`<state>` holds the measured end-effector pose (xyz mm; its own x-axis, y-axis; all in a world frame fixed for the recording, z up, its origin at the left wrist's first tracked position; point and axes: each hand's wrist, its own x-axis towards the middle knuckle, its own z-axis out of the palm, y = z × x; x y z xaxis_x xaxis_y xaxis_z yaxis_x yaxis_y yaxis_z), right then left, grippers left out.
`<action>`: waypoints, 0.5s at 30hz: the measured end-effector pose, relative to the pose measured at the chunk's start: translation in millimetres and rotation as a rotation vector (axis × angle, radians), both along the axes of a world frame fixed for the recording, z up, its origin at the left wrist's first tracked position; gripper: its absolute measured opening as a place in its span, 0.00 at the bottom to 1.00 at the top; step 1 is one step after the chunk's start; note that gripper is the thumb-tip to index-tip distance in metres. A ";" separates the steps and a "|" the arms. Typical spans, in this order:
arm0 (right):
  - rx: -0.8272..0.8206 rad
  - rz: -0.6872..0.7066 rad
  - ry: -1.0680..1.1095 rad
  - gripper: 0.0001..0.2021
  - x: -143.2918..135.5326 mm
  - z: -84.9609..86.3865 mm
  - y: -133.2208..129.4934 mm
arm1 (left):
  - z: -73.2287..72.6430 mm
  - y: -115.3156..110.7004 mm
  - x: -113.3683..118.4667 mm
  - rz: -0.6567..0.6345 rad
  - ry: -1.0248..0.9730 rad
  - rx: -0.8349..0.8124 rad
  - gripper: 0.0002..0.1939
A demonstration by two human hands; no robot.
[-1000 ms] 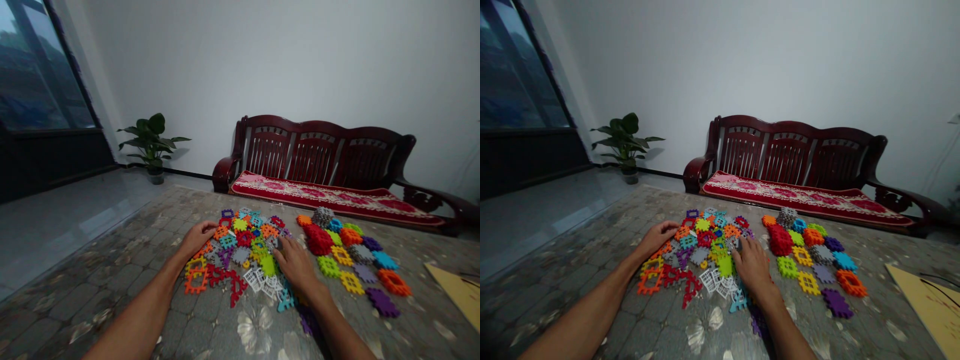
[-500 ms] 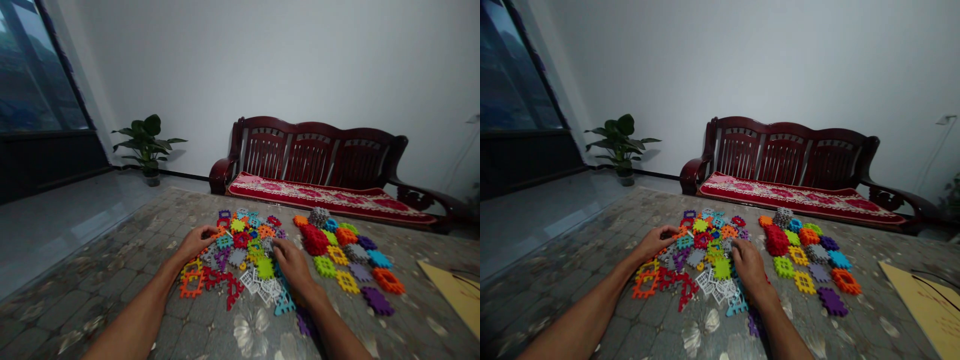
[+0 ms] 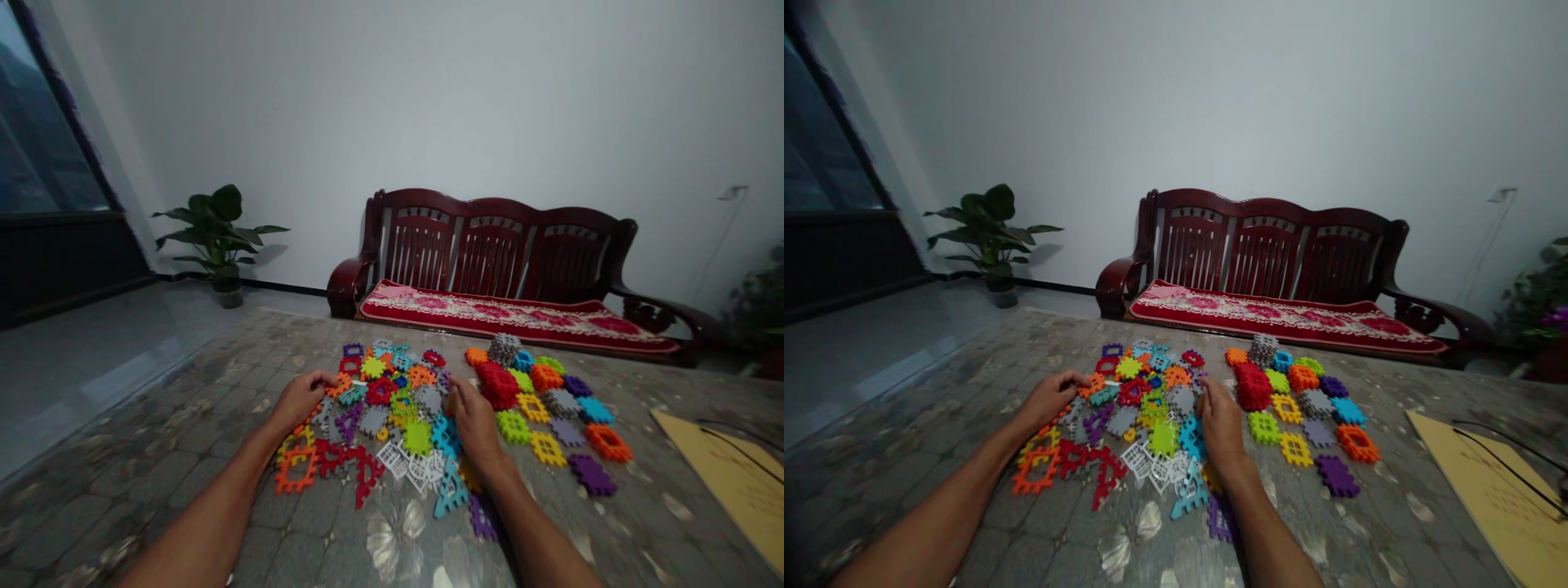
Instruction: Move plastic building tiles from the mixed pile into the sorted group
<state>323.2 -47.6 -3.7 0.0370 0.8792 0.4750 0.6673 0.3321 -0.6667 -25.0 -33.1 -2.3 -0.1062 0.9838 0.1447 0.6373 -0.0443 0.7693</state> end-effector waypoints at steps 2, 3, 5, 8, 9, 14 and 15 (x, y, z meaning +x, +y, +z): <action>0.009 -0.001 0.004 0.19 -1.2 -2.0 0.5 | 1.1 0.3 0.1 0.000 -0.010 -0.016 0.15; 0.017 0.003 0.006 0.20 -1.9 -3.3 0.7 | 1.3 0.4 0.1 -0.001 -0.014 -0.021 0.15; 0.038 0.025 0.016 0.23 -3.1 -6.1 1.0 | 1.2 0.6 -0.3 -0.004 -0.018 -0.022 0.15; 0.059 0.049 0.062 0.27 -3.8 -9.4 1.8 | 0.3 0.7 -0.7 -0.005 -0.018 -0.021 0.15; 0.062 0.048 0.086 0.28 -3.7 -9.9 2.0 | 0.2 0.7 -0.7 -0.002 -0.020 -0.022 0.15; 0.046 0.038 0.189 0.24 -3.5 -7.4 2.1 | 1.4 0.0 0.3 0.007 -0.038 -0.020 0.14; 0.034 0.040 0.200 0.23 -3.6 -6.5 1.8 | 1.8 -0.2 0.3 0.005 -0.039 -0.018 0.14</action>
